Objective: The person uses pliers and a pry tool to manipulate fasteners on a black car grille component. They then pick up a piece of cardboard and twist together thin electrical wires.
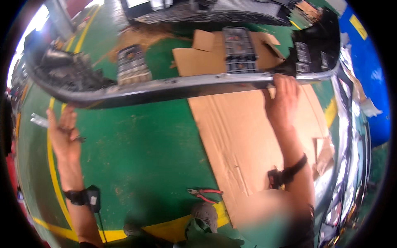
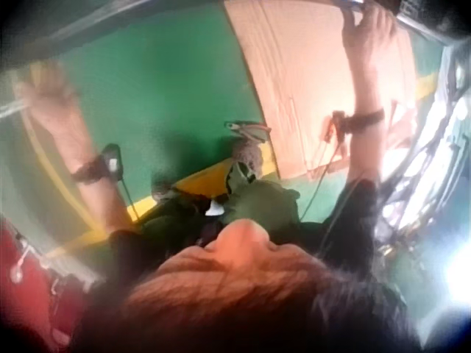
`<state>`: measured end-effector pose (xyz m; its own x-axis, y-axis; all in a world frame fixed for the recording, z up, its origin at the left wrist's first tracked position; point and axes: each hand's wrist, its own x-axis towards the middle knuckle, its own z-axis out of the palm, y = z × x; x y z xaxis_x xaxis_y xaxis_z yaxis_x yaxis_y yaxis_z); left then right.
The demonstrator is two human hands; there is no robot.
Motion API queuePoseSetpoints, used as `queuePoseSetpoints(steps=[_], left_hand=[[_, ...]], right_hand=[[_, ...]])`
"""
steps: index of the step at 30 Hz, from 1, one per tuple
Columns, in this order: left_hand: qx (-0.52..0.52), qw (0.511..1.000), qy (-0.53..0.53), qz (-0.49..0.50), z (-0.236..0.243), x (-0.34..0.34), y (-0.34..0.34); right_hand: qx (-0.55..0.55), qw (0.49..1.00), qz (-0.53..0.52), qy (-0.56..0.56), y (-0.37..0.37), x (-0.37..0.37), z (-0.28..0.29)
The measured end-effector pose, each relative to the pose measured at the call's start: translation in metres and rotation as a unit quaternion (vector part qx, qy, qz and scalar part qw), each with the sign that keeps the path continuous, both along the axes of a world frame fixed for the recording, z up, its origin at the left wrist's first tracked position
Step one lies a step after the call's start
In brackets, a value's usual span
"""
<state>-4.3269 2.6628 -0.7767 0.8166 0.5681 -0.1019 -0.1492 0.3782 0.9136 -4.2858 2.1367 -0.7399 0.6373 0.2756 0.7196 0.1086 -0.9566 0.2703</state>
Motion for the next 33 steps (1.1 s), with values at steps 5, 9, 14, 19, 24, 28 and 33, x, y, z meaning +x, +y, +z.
queuePoseSetpoints(steps=[5, 9, 14, 19, 24, 28, 33], left_hand=[[0.014, 0.998, 0.03, 0.061, 0.011, -0.004, 0.014], [0.027, 0.99, 0.035, 0.131, 0.005, -0.01, 0.022], [0.032, 0.988, -0.015, 0.151, -0.005, -0.024, -0.011], [0.01, 0.99, 0.078, 0.114, -0.02, -0.05, 0.022], [0.044, 0.986, 0.066, 0.144, -0.007, -0.035, -0.023], [0.074, 0.985, 0.032, 0.149, -0.007, -0.034, -0.032], [0.037, 0.989, 0.052, 0.136, 0.006, -0.033, -0.035]], right_hand=[[0.021, 0.999, 0.016, 0.037, -0.002, -0.021, -0.006], [0.046, 0.998, 0.02, 0.038, -0.009, -0.047, -0.025], [0.066, 0.994, -0.005, 0.091, -0.031, -0.08, -0.054], [0.054, 0.991, 0.026, 0.12, -0.038, -0.085, -0.077], [0.096, 0.985, 0.016, 0.144, -0.046, -0.095, -0.094], [0.126, 0.983, -0.02, 0.133, -0.047, -0.095, -0.094], [0.152, 0.984, -0.021, 0.095, -0.067, -0.092, -0.062]])
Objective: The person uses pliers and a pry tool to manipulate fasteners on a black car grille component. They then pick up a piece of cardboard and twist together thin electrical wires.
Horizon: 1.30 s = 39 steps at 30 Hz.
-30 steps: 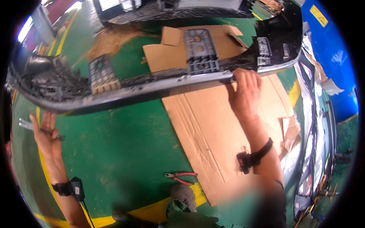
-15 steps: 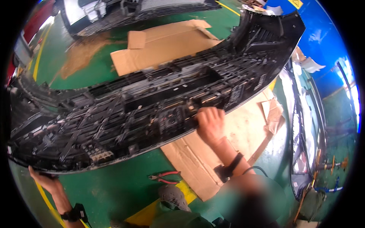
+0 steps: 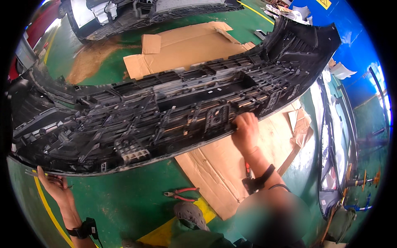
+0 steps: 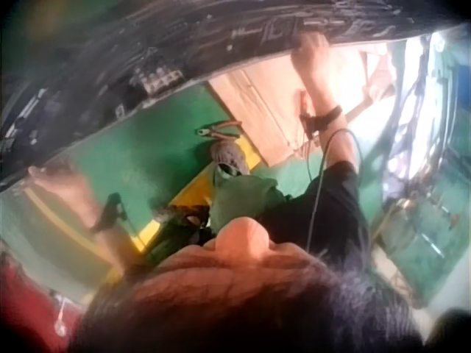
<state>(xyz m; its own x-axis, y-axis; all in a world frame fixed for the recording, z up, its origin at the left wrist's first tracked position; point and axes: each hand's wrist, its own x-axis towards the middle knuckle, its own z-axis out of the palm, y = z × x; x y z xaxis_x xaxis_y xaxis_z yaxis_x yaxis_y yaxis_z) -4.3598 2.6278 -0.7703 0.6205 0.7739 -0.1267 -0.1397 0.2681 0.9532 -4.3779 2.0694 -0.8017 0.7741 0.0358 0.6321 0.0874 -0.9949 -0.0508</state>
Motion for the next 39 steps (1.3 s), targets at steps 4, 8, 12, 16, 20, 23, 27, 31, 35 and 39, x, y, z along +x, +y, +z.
queuePoseSetpoints(steps=[4, 8, 12, 16, 20, 23, 27, 31, 35, 39], left_hand=[[0.001, 1.0, 0.007, -0.009, 0.02, 0.012, -0.006], [0.042, 0.998, 0.031, -0.026, 0.031, 0.03, 0.01], [0.046, 0.993, 0.04, -0.1, 0.01, 0.053, 0.023], [0.053, 0.989, 0.04, -0.134, 0.036, 0.087, -0.005], [0.099, 0.968, 0.084, -0.215, 0.05, 0.094, -0.023], [0.078, 0.959, 0.082, -0.258, 0.05, 0.079, -0.034], [0.066, 0.931, 0.09, -0.347, 0.051, 0.023, -0.075], [0.048, 0.897, 0.146, -0.414, 0.033, -0.014, -0.095], [0.066, 0.853, 0.237, -0.46, -0.044, -0.037, -0.08], [0.215, 0.745, 0.308, -0.551, -0.117, -0.074, -0.09]], right_hand=[[-0.03, 0.998, 0.034, -0.035, 0.005, 0.0, 0.036], [-0.012, 0.998, 0.046, -0.038, 0.013, -0.006, 0.071], [-0.016, 0.993, 0.104, -0.048, 0.01, 0.018, 0.078], [-0.033, 0.989, 0.087, -0.113, -0.011, 0.035, 0.086], [-0.02, 0.994, 0.049, -0.096, -0.001, 0.068, 0.095], [-0.03, 0.992, 0.023, -0.121, 0.013, 0.094, 0.103], [-0.023, 0.995, -0.002, -0.096, 0.021, 0.124, 0.117], [-0.009, 0.996, -0.028, -0.088, 0.03, 0.156, 0.126], [-0.013, 0.993, -0.015, -0.113, 0.028, 0.174, 0.126], [0.011, 0.995, 0.05, -0.08, 0.046, 0.106, 0.095]])
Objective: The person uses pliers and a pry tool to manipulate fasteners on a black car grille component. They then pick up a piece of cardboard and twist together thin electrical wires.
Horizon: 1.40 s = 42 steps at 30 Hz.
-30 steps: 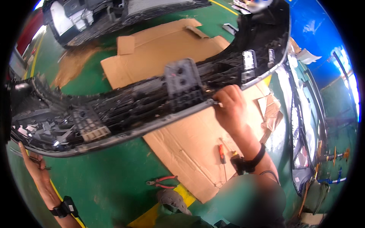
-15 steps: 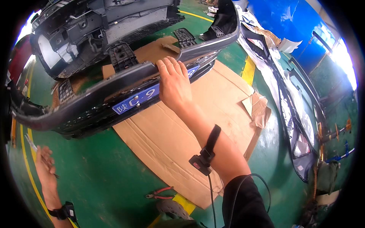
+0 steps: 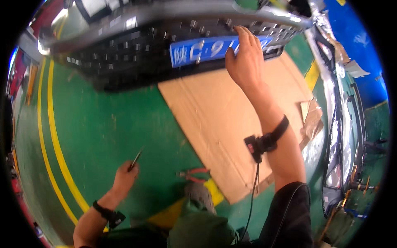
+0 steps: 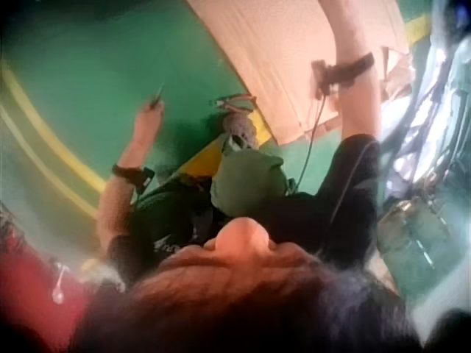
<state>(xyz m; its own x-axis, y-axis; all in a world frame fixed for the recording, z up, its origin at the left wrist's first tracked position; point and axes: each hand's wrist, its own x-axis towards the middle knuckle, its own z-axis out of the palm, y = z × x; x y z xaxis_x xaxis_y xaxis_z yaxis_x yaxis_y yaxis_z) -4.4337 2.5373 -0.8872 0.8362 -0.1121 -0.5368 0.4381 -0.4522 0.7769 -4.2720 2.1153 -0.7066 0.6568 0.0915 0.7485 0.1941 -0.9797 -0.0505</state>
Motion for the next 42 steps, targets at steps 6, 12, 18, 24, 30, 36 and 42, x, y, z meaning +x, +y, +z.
queuePoseSetpoints(steps=[6, 12, 18, 24, 30, 36, 42], left_hand=[[0.065, 0.986, -0.054, -0.145, -0.033, -0.042, -0.003], [0.059, 0.938, -0.185, -0.287, -0.07, -0.026, -0.052], [0.074, 0.916, -0.241, -0.312, -0.085, -0.017, -0.089], [0.081, 0.898, -0.275, -0.334, -0.082, -0.016, -0.102], [0.042, 0.91, -0.269, -0.313, -0.068, -0.013, -0.099], [0.048, 0.941, -0.281, -0.181, 0.008, 0.046, -0.05], [-0.078, 0.993, -0.086, 0.017, 0.207, 0.027, 0.057]], right_hand=[[0.112, 0.932, 0.036, 0.344, 0.017, -0.159, -0.14], [0.195, 0.82, -0.041, 0.537, 0.022, -0.306, -0.218], [0.194, 0.778, -0.066, 0.594, 0.057, -0.343, -0.229], [0.23, 0.786, -0.076, 0.569, 0.058, -0.331, -0.227], [0.228, 0.806, -0.063, 0.543, 0.058, -0.32, -0.237], [0.193, 0.807, -0.053, 0.556, 0.055, -0.315, -0.249], [0.178, 0.774, 0.007, 0.607, 0.102, -0.275, -0.223]])
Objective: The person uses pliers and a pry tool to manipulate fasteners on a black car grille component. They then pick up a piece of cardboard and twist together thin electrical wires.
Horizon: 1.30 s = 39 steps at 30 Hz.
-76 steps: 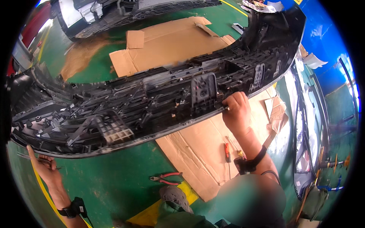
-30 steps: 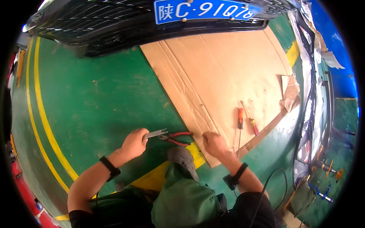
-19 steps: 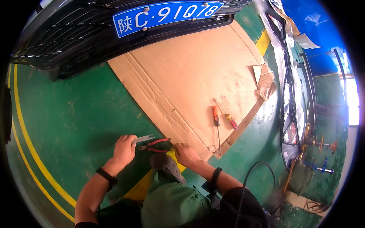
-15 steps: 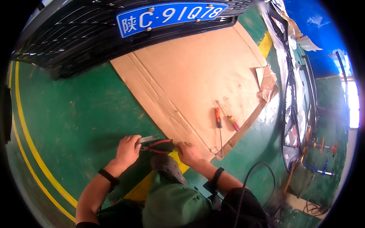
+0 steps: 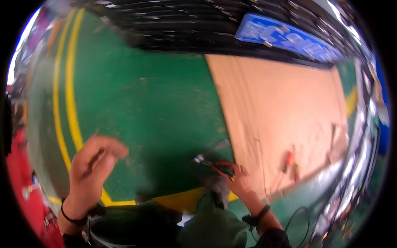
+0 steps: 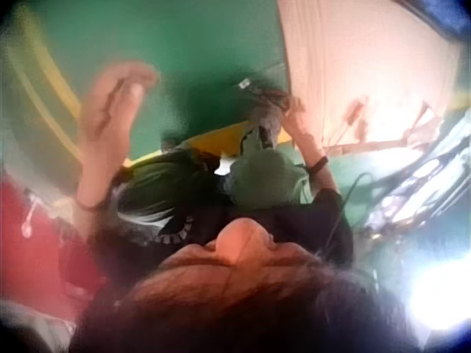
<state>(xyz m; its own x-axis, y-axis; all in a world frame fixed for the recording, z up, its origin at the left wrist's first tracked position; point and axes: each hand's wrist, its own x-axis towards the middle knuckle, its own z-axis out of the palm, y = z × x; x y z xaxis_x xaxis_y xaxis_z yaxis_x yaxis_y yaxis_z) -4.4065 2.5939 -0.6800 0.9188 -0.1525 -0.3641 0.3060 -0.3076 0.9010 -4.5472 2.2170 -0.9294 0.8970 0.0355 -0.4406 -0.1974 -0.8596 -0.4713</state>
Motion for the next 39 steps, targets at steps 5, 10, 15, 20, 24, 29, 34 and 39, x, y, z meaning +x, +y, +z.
queuePoseSetpoints(steps=[5, 10, 15, 20, 24, 29, 34, 39], left_hand=[[-0.11, 0.989, 0.05, 0.079, 0.061, -0.067, 0.029], [-0.016, 0.992, -0.108, 0.055, 0.018, -0.094, 0.038], [0.128, 0.957, -0.255, 0.052, 0.0, -0.099, 0.017], [0.169, 0.937, 0.078, 0.296, -0.022, -0.183, 0.066], [0.045, 0.877, 0.195, 0.437, 0.089, -0.204, 0.132], [0.196, 0.829, 0.194, 0.486, 0.161, -0.331, 0.226], [0.136, 0.652, 0.216, 0.714, 0.269, -0.46, 0.297], [0.272, 0.685, 0.182, 0.651, 0.227, -0.611, 0.387]], right_hand=[[0.046, 0.998, 0.027, 0.029, 0.033, 0.02, -0.02], [-0.033, 0.992, 0.081, 0.096, 0.016, 0.033, -0.037], [-0.101, 0.945, 0.295, 0.103, -0.027, 0.093, -0.062], [-0.063, 0.961, 0.27, -0.012, 0.13, 0.175, 0.112], [0.067, 0.985, 0.16, -0.022, 0.225, 0.231, 0.326], [0.047, 0.955, 0.284, -0.069, 0.285, 0.195, 0.428], [0.023, 0.901, 0.42, -0.107, 0.357, 0.178, 0.512], [-0.06, 0.909, 0.406, -0.073, 0.46, 0.18, 0.628]])
